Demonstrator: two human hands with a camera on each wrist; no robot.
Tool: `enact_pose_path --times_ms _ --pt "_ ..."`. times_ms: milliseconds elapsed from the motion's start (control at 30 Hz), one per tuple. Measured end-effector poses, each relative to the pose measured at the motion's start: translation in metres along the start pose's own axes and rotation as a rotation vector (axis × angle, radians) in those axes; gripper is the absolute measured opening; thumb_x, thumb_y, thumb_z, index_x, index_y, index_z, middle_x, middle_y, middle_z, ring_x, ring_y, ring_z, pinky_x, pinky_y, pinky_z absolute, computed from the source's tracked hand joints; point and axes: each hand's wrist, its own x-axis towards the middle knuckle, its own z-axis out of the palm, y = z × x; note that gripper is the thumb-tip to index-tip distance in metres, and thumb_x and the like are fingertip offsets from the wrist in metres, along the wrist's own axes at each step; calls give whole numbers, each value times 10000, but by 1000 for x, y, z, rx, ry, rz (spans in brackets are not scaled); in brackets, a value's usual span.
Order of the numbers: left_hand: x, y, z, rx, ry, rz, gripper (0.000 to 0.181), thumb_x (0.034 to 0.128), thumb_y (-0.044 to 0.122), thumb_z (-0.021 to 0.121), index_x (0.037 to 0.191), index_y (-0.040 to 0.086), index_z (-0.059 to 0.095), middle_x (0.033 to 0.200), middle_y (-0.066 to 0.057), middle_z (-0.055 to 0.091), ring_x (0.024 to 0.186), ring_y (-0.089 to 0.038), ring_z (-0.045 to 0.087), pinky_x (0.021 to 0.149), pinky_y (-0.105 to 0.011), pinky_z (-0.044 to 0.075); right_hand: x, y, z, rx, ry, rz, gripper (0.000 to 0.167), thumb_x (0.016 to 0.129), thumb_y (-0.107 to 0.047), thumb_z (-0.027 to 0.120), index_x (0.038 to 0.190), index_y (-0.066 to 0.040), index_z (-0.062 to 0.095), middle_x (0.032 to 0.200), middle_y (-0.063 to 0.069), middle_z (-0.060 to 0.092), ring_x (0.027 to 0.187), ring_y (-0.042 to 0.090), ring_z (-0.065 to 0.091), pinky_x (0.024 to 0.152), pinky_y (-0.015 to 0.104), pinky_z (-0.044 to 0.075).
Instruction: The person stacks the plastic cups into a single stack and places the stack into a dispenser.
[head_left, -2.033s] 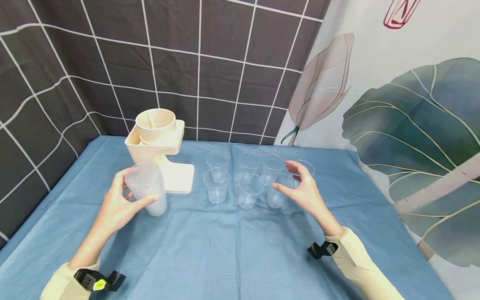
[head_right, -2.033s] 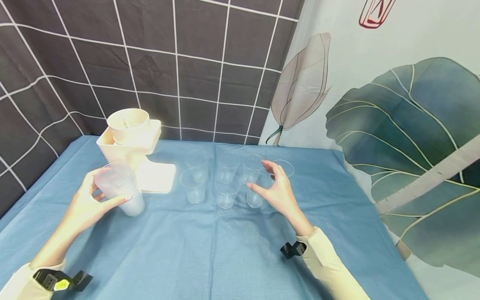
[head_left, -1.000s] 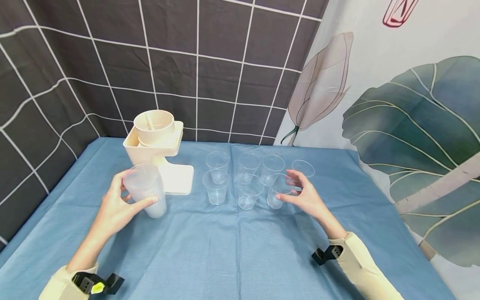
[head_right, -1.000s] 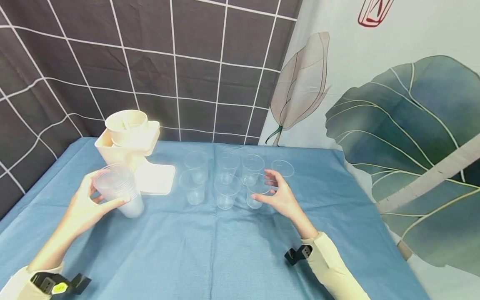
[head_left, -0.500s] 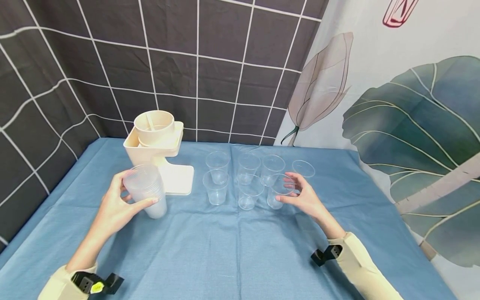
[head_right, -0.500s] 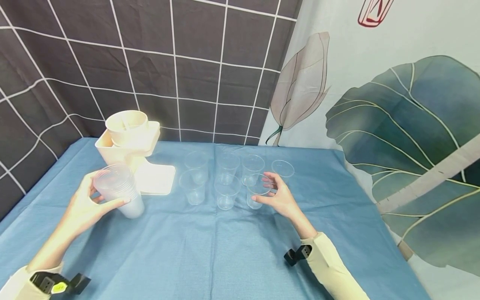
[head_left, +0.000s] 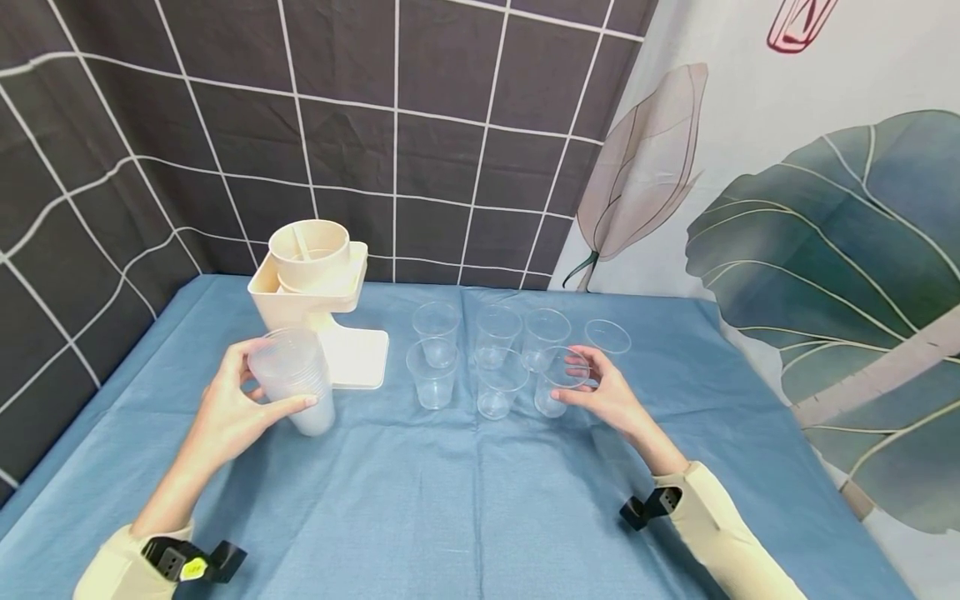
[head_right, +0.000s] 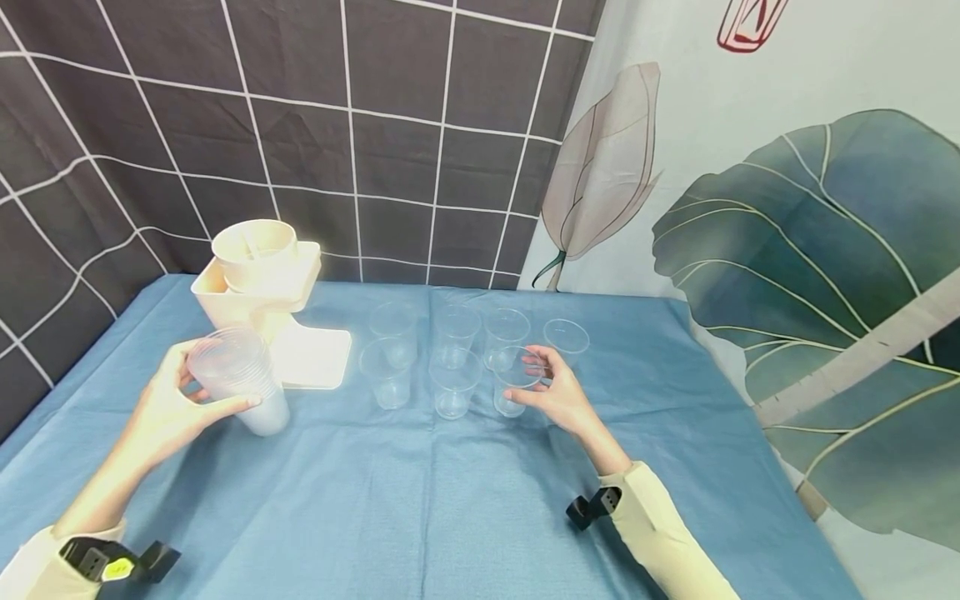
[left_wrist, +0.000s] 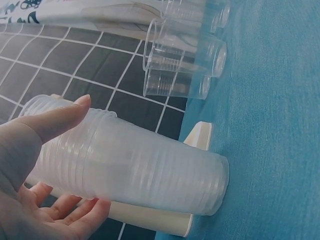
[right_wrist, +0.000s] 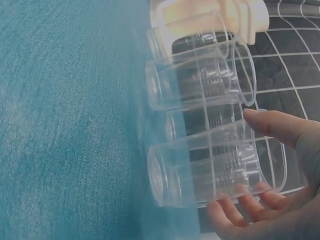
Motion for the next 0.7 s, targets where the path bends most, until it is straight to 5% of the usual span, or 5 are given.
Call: enact_pose_path --times_ms 700 --pt "1 -1 0 5 -1 3 945 721 255 849 1435 23 274 1374 -258 409 1187 -471 449 968 -669 401 1 2 5 -26 11 7 747 802 -154 767 1409 0 359 1419 222 436 1297 372 454 1095 534 370"
